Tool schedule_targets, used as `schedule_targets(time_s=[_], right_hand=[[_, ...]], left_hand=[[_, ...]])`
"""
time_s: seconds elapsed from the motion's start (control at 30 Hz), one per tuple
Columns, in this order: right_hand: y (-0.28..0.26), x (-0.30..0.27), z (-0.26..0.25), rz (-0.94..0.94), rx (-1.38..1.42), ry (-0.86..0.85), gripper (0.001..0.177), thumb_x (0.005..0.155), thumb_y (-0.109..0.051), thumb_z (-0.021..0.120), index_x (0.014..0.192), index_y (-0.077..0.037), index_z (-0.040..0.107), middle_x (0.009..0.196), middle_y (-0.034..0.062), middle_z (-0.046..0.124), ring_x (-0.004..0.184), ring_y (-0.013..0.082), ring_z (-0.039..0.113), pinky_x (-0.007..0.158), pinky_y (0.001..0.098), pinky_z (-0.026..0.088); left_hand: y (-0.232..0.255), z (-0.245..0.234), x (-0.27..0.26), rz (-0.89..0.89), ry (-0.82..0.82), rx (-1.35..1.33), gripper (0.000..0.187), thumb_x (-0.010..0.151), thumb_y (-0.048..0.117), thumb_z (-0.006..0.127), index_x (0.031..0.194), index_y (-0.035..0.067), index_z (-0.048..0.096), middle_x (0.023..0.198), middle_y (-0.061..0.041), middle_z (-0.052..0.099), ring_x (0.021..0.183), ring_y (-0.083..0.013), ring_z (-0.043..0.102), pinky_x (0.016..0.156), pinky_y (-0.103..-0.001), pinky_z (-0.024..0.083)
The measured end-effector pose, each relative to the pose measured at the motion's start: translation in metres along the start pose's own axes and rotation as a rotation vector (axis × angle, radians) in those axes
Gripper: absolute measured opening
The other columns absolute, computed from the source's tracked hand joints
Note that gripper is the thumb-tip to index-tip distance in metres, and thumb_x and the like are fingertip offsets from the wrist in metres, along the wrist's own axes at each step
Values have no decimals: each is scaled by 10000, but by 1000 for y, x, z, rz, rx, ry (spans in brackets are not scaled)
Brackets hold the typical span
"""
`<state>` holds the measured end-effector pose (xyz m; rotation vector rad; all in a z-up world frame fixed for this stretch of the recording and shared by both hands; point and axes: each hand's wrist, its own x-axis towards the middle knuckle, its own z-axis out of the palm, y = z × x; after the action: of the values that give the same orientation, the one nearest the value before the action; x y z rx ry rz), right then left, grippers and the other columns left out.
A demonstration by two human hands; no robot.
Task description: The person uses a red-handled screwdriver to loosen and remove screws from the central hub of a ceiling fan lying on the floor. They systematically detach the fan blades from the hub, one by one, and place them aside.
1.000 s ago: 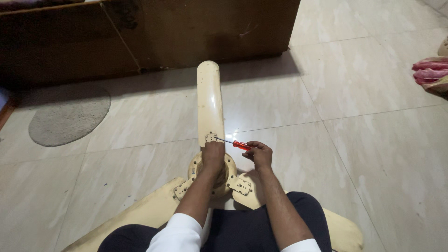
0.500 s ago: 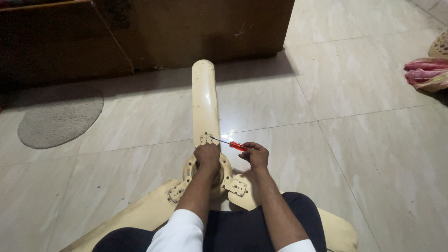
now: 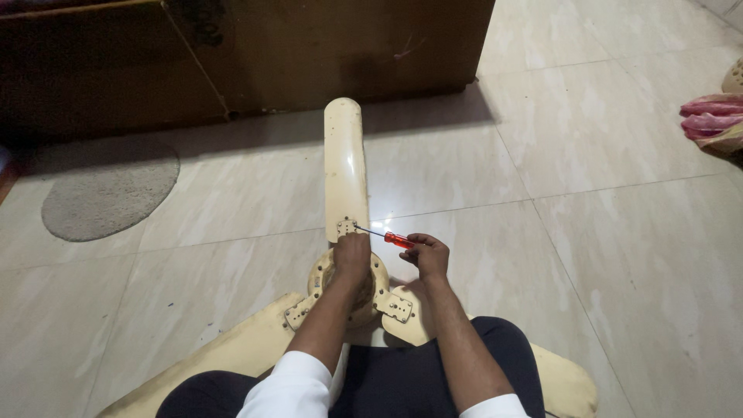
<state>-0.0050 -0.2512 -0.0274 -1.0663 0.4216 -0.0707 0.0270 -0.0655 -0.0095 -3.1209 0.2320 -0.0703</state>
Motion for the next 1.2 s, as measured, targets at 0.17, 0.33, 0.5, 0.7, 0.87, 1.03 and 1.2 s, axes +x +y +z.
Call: schedule_targets(time_s=[0.17,0.33,0.5,0.7,0.87,1.03,1.2], right_hand=[[2,0,-3,20,-19,28,290,790,152,548,1022,86,708,984,198,729,718,257,736,684,334,686],[-4,2,-1,6,18,33,292,785,150,554,1027,100,709,955,201,728,686,257,723,665,340,673],[-15,-8,2,-38,57,131,270,815,120,550,1031,81,707,907,174,719,659,211,695,653,317,658],[-34,-10,-3,-89,162,254,251,809,128,548,1013,78,687,867,134,697,640,196,699,641,304,653],[-31,-7,-11,-136,310,282,231,820,127,562,1024,95,666,835,166,683,577,201,643,580,289,614],[-38,-10,-8,-118,294,315,256,804,138,537,1020,94,668,848,166,684,579,197,652,571,285,603],[-46,-14,-8,-89,299,341,226,837,114,534,1019,79,664,856,133,674,626,175,670,632,294,647]], left_hand=[[0,6,5,-119,10,170,163,883,195,667,939,72,758,1029,-137,735,953,-309,691,796,-444,578],[-6,-3,4,-156,-99,-92,198,962,165,592,1010,56,751,1081,-163,739,1018,-336,701,852,-468,582],[18,-7,3,10,-76,-333,191,950,147,590,1026,7,697,1052,-214,719,1015,-387,698,883,-506,562],[62,-4,9,166,-179,-306,186,866,69,600,1033,85,679,1014,-160,728,1035,-365,687,884,-535,523],[87,12,9,90,-328,-360,164,884,100,599,987,115,726,1048,-157,716,1050,-362,687,888,-499,552],[95,23,5,123,-193,-422,175,930,142,569,982,103,731,1053,-169,690,1023,-367,684,867,-500,561],[93,24,0,122,-109,-455,186,934,157,557,1014,96,714,1083,-178,661,1032,-378,664,866,-503,552]])
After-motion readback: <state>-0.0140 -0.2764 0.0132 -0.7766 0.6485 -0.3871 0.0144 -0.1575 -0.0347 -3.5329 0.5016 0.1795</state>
